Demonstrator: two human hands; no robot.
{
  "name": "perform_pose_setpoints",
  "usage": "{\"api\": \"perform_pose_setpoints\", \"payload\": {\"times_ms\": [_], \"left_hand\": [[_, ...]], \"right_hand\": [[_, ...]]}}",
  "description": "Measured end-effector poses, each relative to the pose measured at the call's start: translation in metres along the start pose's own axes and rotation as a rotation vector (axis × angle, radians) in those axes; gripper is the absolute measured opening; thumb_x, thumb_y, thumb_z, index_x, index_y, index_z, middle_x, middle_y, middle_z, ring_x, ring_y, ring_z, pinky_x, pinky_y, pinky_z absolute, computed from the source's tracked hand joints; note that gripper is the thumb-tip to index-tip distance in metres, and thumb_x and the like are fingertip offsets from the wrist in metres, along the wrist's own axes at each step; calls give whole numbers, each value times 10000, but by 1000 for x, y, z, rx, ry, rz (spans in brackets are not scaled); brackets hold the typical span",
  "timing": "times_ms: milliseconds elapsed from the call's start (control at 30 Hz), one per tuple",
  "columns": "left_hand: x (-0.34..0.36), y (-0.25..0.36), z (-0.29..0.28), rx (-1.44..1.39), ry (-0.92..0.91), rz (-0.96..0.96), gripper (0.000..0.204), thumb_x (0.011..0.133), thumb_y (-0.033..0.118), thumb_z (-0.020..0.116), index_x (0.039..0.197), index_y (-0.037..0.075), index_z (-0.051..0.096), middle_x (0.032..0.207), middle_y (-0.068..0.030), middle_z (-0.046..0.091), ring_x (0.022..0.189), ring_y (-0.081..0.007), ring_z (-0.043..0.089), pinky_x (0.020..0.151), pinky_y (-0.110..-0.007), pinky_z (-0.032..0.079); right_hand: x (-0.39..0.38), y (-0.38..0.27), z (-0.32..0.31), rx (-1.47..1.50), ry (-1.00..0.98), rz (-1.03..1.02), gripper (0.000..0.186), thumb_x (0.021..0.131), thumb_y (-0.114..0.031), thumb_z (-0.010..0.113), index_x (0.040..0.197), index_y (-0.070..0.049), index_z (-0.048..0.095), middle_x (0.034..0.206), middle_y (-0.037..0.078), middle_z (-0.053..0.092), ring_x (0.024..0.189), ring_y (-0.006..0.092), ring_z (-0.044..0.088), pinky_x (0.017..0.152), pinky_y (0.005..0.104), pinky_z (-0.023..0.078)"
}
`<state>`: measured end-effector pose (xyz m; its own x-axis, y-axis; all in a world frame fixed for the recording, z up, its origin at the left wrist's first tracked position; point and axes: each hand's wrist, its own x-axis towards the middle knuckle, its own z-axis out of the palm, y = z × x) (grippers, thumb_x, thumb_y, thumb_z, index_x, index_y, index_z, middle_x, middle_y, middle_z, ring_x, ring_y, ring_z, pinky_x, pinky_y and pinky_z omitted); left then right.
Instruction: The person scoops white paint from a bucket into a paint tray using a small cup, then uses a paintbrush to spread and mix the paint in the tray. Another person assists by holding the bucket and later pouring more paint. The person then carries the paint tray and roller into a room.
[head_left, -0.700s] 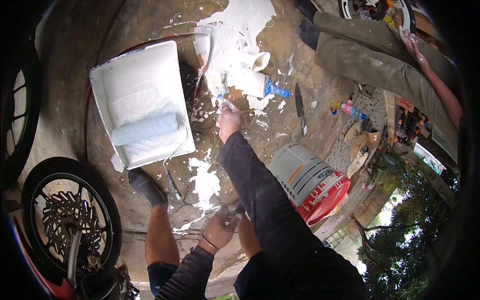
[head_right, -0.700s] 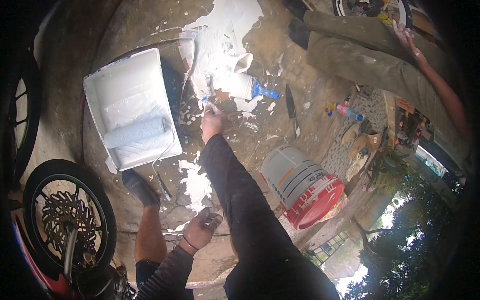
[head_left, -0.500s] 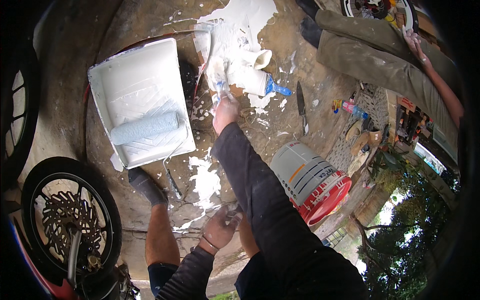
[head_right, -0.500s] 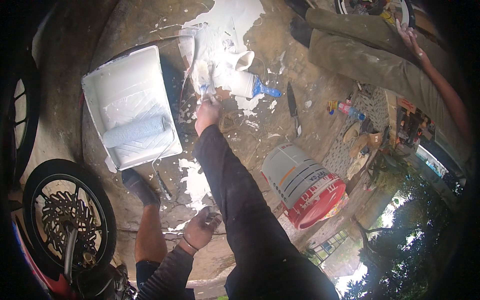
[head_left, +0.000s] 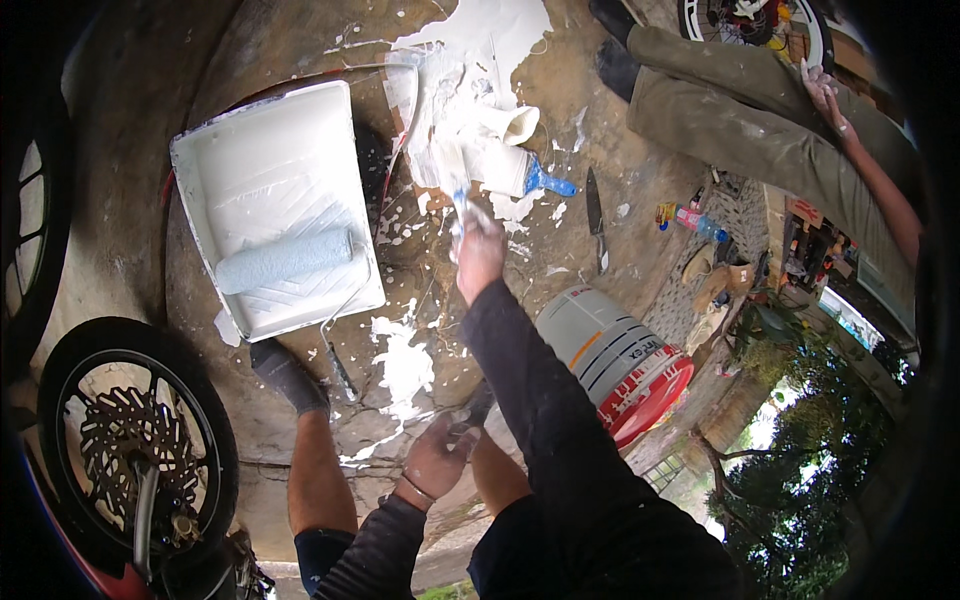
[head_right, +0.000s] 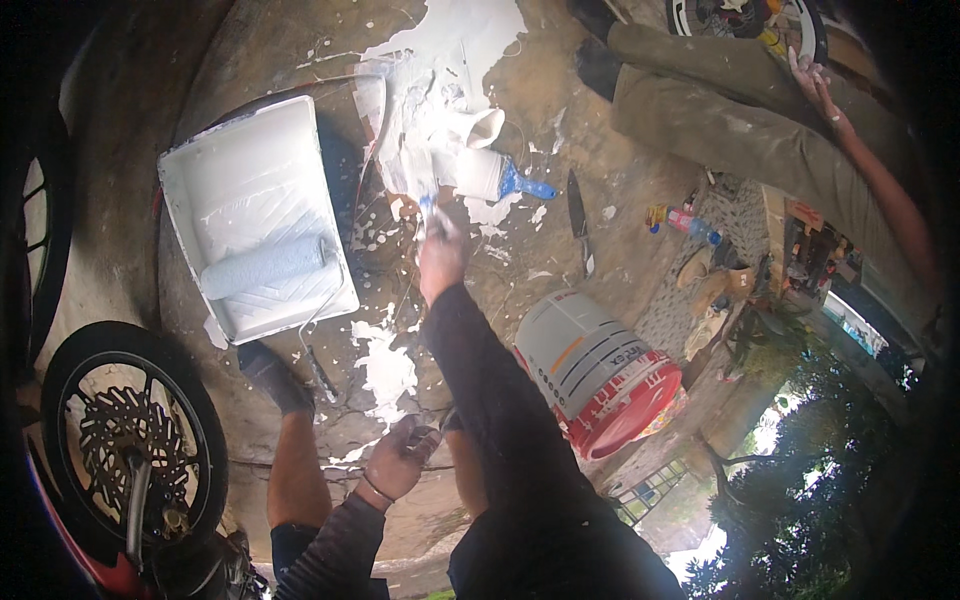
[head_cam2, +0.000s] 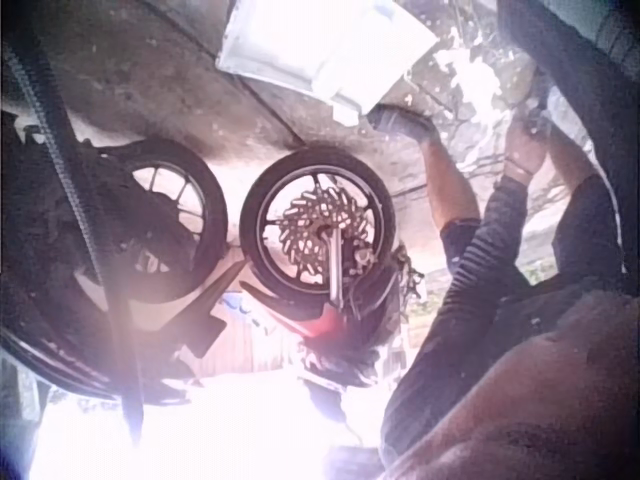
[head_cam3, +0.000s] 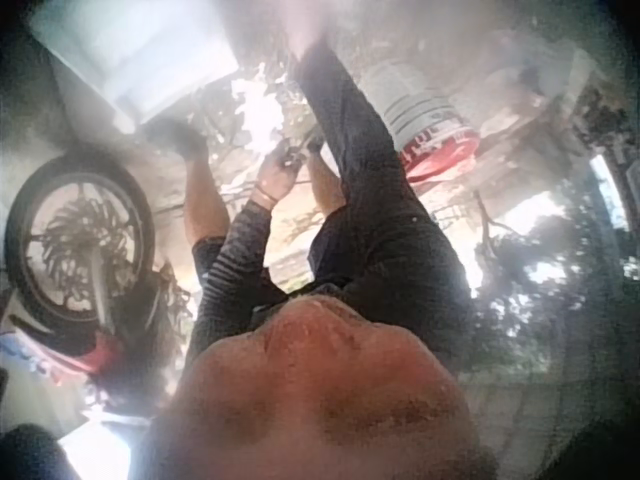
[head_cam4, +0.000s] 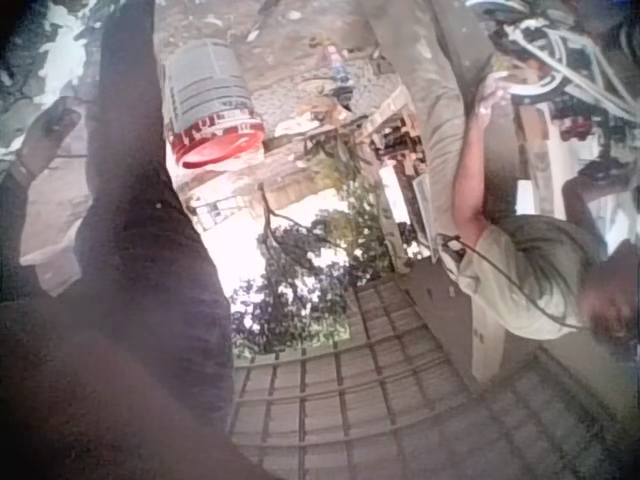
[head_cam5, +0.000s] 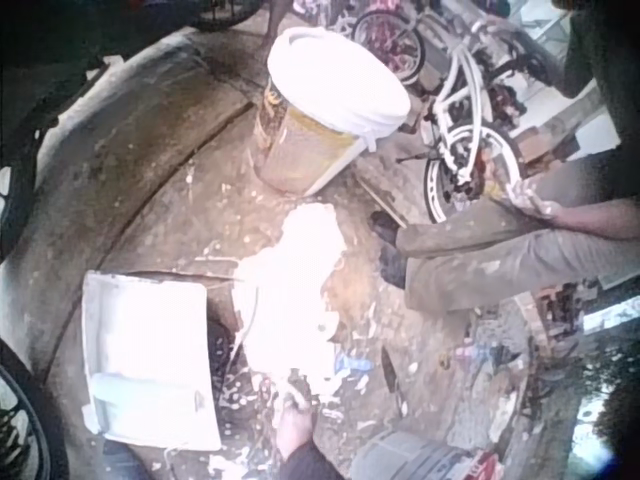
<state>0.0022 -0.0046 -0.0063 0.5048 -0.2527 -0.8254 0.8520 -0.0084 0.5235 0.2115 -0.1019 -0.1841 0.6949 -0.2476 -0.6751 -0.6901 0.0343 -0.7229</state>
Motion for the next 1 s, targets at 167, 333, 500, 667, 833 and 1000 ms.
{"api": "perform_pose_setpoints", "payload": {"times_ms": [167, 333, 500, 667, 833, 1000], "left_hand": [[1, 5, -4, 39, -3, -13, 302, 911, 243, 637, 1053, -10, 554, 941, -192, 674, 858, -285, 658, 753, -359, 491], [-1, 6, -4, -46, 5, 4, 339, 903, 294, 630, 1061, 0, 568, 925, -209, 670, 858, -342, 653, 737, -386, 497], [-1, -3, -2, 14, 17, 13, 347, 897, 324, 630, 1024, 6, 572, 898, -208, 667, 857, -367, 649, 720, -403, 496], [-2, 1, -5, -21, 3, -18, 358, 900, 341, 624, 998, 2, 565, 880, -205, 665, 857, -381, 644, 718, -415, 492], [-2, -10, -4, 18, 19, 3, 381, 901, 355, 624, 1013, -5, 569, 880, -202, 667, 843, -373, 645, 719, -404, 495], [-5, 1, -8, -22, 15, -15, 389, 898, 356, 629, 1006, -13, 569, 864, -206, 664, 823, -370, 645, 712, -402, 496]], "right_hand": [[-4, 42, -40, -157, 134, 7, 281, 982, -180, 519, 1189, -11, 606, 657, -40, 470, 484, 51, 399, 407, 223, 335], [44, 45, -37, -448, 179, -118, 275, 936, -160, 525, 1084, 28, 660, 700, 103, 635, 612, 164, 566, 573, 340, 432], [81, 24, -2, -242, 159, -208, 235, 881, -115, 513, 950, 50, 666, 713, 166, 646, 666, 236, 604, 663, 363, 452], [86, -4, 11, -388, 109, -325, 206, 846, -82, 505, 833, 72, 641, 734, 216, 647, 689, 282, 622, 678, 386, 450], [98, -23, 16, -463, 84, -424, 215, 827, -97, 523, 852, 68, 658, 703, 234, 636, 663, 352, 624, 650, 406, 461], [113, -48, 1, -791, -26, -577, 250, 871, -128, 582, 1018, 51, 676, 750, 128, 665, 660, 164, 580, 638, 320, 460]]}}
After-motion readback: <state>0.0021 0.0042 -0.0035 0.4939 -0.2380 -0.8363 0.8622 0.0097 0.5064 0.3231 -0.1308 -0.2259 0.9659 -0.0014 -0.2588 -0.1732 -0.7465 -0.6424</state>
